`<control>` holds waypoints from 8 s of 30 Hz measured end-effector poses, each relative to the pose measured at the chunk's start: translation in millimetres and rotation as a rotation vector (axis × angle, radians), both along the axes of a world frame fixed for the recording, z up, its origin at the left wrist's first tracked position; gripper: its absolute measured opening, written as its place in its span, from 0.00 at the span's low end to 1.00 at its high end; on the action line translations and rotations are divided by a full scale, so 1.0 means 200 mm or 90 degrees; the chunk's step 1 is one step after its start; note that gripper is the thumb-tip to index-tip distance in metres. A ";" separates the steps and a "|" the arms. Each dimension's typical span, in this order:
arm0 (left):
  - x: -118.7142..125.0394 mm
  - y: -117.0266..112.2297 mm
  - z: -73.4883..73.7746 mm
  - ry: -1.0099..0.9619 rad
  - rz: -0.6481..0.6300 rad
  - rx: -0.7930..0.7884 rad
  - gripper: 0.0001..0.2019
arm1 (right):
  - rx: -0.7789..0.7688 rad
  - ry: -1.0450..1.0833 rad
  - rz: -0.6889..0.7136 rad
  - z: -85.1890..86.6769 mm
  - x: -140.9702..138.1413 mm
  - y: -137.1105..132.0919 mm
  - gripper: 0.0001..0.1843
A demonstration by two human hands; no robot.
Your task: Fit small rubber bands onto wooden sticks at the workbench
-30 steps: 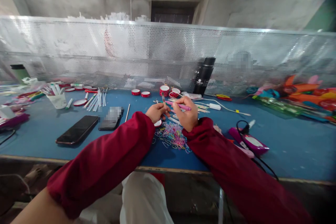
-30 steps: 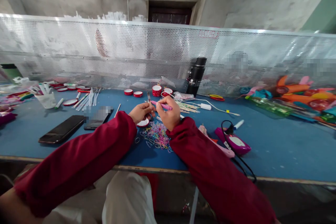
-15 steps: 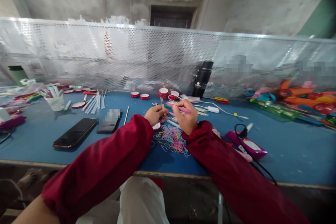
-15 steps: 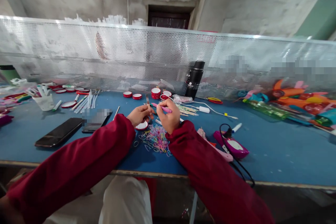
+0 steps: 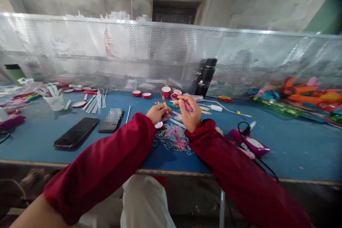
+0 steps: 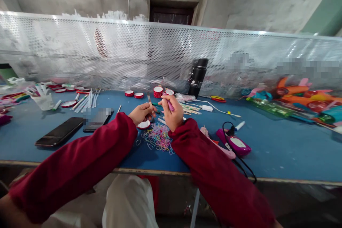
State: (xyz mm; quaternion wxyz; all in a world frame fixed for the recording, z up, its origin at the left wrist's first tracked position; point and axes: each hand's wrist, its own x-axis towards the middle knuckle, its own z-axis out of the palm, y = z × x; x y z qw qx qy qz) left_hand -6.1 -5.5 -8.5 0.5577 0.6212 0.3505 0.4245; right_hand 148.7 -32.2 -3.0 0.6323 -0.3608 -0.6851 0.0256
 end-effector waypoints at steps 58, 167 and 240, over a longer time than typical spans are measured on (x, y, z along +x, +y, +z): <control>0.00 -0.05 0.05 -0.028 0.021 -0.051 0.07 | 0.016 0.119 0.037 0.04 -0.01 -0.03 0.18; 0.00 -0.04 0.02 0.000 -0.012 0.002 0.07 | 0.099 -0.084 -0.059 0.02 -0.01 -0.03 0.04; 0.00 -0.10 0.01 -0.245 -0.241 -0.111 0.06 | -0.017 0.107 0.025 0.04 -0.02 -0.05 0.09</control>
